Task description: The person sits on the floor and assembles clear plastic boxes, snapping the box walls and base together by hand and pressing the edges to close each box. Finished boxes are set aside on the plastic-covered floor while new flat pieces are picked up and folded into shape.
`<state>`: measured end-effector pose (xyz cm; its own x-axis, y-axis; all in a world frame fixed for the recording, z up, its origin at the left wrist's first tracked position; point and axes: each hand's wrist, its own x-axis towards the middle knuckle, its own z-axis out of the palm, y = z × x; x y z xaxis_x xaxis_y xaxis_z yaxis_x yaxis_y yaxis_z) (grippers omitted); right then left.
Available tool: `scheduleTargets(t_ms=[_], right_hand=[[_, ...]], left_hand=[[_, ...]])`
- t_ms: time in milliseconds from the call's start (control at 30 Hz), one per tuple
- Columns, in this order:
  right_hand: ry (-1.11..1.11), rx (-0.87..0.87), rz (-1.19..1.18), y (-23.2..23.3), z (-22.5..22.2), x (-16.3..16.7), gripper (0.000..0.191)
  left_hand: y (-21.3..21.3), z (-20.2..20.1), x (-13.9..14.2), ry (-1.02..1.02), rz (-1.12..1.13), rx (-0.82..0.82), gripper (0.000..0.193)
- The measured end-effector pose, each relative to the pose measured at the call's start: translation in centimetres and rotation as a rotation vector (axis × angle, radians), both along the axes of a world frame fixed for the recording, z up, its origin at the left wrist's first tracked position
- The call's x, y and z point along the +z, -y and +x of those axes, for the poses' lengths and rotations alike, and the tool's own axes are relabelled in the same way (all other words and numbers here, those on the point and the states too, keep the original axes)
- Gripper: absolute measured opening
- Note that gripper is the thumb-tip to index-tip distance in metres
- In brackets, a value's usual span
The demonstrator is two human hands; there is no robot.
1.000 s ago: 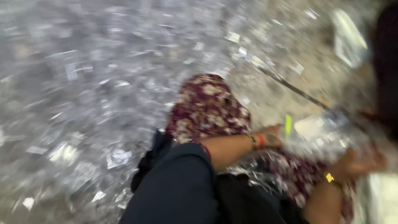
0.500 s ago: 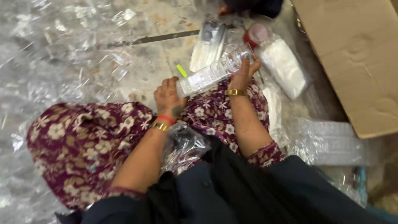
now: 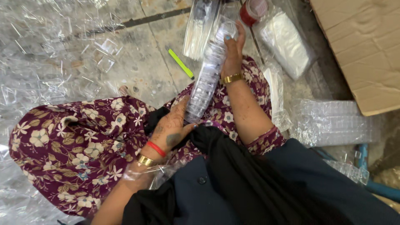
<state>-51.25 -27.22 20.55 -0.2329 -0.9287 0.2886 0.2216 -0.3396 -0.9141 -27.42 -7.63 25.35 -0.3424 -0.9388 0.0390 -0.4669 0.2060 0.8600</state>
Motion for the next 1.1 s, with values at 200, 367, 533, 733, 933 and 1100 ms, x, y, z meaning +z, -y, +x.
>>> scheduleTargets(t_ms=[200, 367, 533, 733, 933, 1100], right_hand=[[0.294, 0.213, 0.299, 0.0, 1.2, 0.1, 0.066], [0.367, 0.276, 0.264, 0.5, 2.0, -0.3, 0.064], [0.403, 0.314, 0.238, 0.9, 2.0, -0.9, 0.064], [0.369, 0.35, 0.243, 0.1, 2.1, 0.6, 0.067], [0.275, 0.449, 0.122, -2.1, 2.0, 3.7, 0.079], [0.184, 0.45, 0.093, -2.7, 2.3, 5.6, 0.085]], left_hand=[[1.2, 2.9, 1.3, 0.051, 0.051, 0.034, 0.05], [1.9, 3.0, 2.1, 0.098, -0.231, 0.047, 0.032], [2.3, 2.5, 2.4, 0.192, -0.279, 0.035, 0.039], [2.9, 1.7, 4.0, 0.183, -0.567, 0.085, 0.021], [3.2, 0.7, 5.2, 0.151, -0.61, -0.029, 0.02], [3.2, -0.3, 5.5, 0.119, -0.569, 0.069, 0.028]])
